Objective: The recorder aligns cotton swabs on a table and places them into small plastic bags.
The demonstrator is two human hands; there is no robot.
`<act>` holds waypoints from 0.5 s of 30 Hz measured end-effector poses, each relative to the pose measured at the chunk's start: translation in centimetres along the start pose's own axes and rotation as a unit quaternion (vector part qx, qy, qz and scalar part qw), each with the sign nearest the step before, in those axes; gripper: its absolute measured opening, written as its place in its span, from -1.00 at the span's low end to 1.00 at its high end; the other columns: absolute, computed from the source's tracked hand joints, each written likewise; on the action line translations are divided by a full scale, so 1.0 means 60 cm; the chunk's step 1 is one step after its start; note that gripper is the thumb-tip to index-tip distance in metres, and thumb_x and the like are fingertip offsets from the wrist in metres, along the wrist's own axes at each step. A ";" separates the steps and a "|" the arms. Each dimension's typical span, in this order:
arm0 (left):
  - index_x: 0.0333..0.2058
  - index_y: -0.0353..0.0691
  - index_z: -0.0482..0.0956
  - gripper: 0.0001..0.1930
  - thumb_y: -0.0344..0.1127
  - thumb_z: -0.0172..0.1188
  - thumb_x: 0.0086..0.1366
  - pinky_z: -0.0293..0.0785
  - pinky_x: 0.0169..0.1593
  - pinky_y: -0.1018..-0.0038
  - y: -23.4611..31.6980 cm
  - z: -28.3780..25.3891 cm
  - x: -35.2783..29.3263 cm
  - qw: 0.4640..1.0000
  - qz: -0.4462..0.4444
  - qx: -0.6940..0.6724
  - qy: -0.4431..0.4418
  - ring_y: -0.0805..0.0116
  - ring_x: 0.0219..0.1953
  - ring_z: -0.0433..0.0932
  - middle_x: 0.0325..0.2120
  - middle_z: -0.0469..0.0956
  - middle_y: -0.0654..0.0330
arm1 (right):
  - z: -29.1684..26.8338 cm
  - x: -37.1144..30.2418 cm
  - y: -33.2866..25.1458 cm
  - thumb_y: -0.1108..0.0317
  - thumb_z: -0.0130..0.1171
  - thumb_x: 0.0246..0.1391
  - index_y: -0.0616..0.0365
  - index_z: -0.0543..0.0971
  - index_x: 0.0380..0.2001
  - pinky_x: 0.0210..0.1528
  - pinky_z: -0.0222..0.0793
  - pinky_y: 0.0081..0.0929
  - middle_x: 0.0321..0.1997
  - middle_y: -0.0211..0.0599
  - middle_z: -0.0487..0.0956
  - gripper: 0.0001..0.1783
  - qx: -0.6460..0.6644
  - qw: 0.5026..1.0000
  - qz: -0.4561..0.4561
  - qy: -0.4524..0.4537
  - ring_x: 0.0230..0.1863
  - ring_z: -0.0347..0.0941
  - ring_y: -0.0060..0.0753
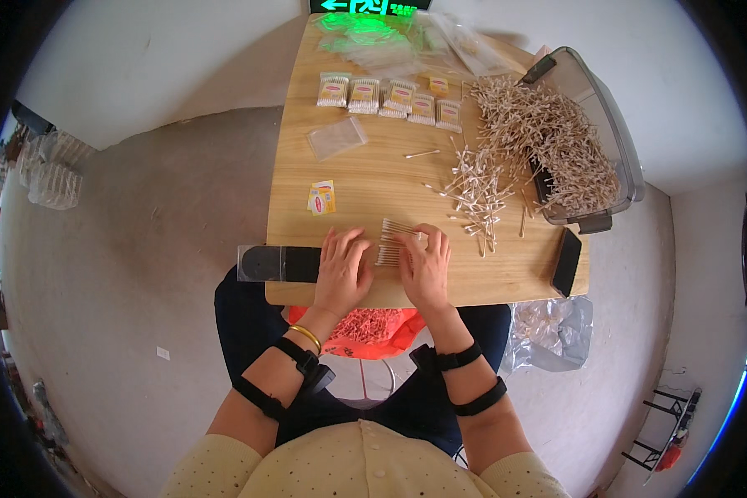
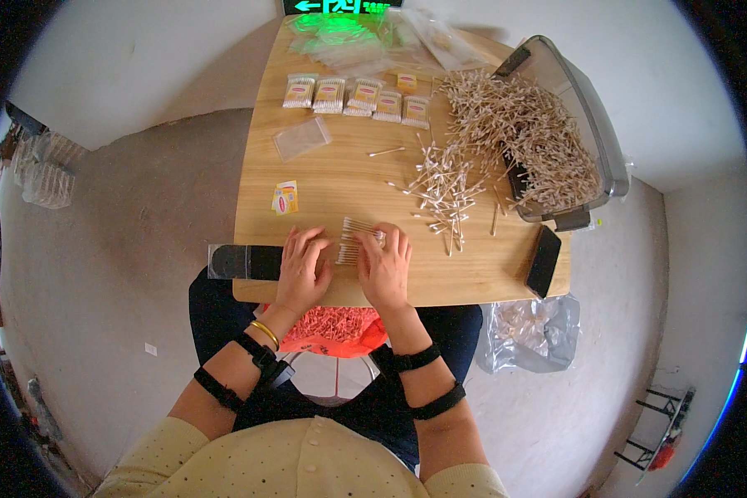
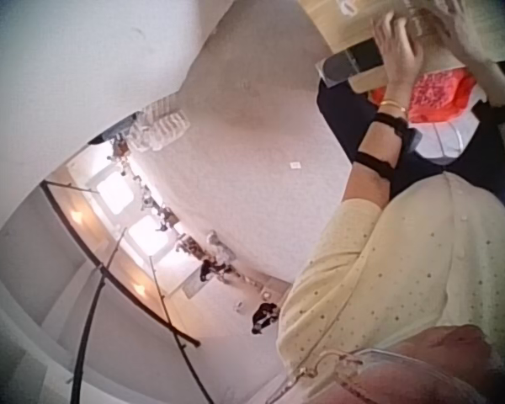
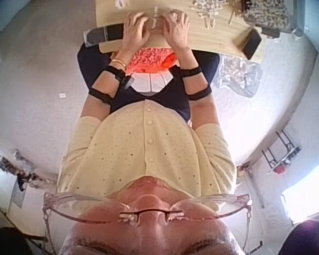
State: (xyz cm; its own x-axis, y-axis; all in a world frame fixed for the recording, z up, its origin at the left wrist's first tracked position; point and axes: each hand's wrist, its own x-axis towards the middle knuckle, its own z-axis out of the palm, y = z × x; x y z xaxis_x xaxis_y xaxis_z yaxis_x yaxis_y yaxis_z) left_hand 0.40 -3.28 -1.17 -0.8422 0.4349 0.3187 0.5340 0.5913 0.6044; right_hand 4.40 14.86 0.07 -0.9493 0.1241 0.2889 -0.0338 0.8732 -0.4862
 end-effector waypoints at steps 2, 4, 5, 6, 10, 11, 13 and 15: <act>-0.02 -0.16 0.49 -0.58 -0.44 0.22 0.08 0.08 0.48 -0.05 0.001 -0.001 0.000 1.000 -0.002 0.001 0.007 0.02 0.22 0.41 0.12 0.44 0.06 | -0.002 0.007 -0.003 0.49 0.24 0.04 -0.08 0.62 -0.01 0.18 0.25 -0.04 0.12 -0.18 0.40 -0.60 0.001 1.000 -0.004 0.006 0.21 0.29 0.04; -0.02 -0.16 0.49 -0.59 -0.44 0.22 0.09 0.08 0.48 -0.05 0.002 -0.002 -0.001 1.000 -0.003 0.000 0.006 0.02 0.22 0.41 0.11 0.44 0.06 | -0.001 0.012 -0.003 0.49 0.24 0.04 -0.08 0.61 -0.02 0.18 0.25 -0.04 0.12 -0.18 0.40 -0.60 0.001 1.000 -0.008 0.011 0.20 0.29 0.04; -0.02 -0.16 0.49 -0.60 -0.44 0.21 0.10 0.08 0.48 -0.05 0.002 -0.003 0.000 1.000 -0.004 -0.001 0.004 0.02 0.21 0.41 0.11 0.44 0.06 | 0.001 0.014 -0.001 0.49 0.24 0.04 -0.08 0.62 -0.03 0.18 0.25 -0.03 0.12 -0.18 0.40 -0.61 0.000 1.000 -0.006 0.014 0.20 0.29 0.03; -0.02 -0.16 0.49 -0.60 -0.44 0.21 0.10 0.08 0.48 -0.05 0.002 -0.003 0.000 1.000 -0.004 -0.001 0.004 0.02 0.21 0.41 0.11 0.44 0.06 | 0.002 0.016 0.000 0.48 0.23 0.04 -0.08 0.62 -0.04 0.18 0.25 -0.03 0.12 -0.18 0.41 -0.62 -0.002 1.000 -0.005 0.016 0.20 0.29 0.03; -0.03 -0.17 0.49 -0.60 -0.44 0.21 0.11 0.08 0.48 -0.05 0.003 -0.002 0.001 1.000 -0.003 -0.006 0.002 0.03 0.21 0.41 0.11 0.44 0.06 | 0.004 0.018 0.005 0.48 0.23 0.05 -0.07 0.63 -0.06 0.17 0.25 -0.03 0.12 -0.19 0.41 -0.65 -0.003 1.000 0.001 0.009 0.20 0.29 0.03; -0.02 -0.18 0.49 -0.61 -0.44 0.21 0.11 0.09 0.47 -0.05 0.003 -0.001 0.001 1.000 -0.002 -0.006 0.004 0.03 0.21 0.41 0.11 0.45 0.06 | 0.005 0.018 0.007 0.48 0.22 0.05 -0.07 0.64 -0.07 0.17 0.25 -0.04 0.11 -0.20 0.42 -0.65 -0.006 1.000 -0.002 0.002 0.20 0.30 0.02; -0.03 -0.18 0.49 -0.61 -0.44 0.21 0.12 0.09 0.47 -0.05 0.001 -0.001 0.000 1.000 -0.002 -0.004 0.007 0.03 0.21 0.41 0.11 0.45 0.06 | 0.004 0.021 0.008 0.48 0.22 0.05 -0.07 0.64 -0.07 0.17 0.25 -0.04 0.10 -0.21 0.42 -0.66 -0.009 1.000 -0.005 -0.004 0.20 0.30 0.01; -0.03 -0.18 0.49 -0.62 -0.44 0.21 0.13 0.09 0.47 -0.05 0.000 0.000 -0.001 1.000 -0.001 -0.002 0.010 0.03 0.21 0.41 0.11 0.45 0.05 | 0.004 0.026 0.006 0.48 0.23 0.04 -0.07 0.64 -0.07 0.17 0.25 -0.04 0.09 -0.22 0.43 -0.65 -0.007 1.000 0.004 0.011 0.18 0.30 0.01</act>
State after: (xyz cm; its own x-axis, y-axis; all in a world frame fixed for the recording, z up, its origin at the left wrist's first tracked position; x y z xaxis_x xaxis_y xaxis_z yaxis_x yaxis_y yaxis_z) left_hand 0.47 -3.32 -1.18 -0.8443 0.4208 0.3319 0.5326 0.5897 0.6072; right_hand 2.86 15.27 0.13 -0.9421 0.1416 0.3039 -0.0221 0.8782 -0.4777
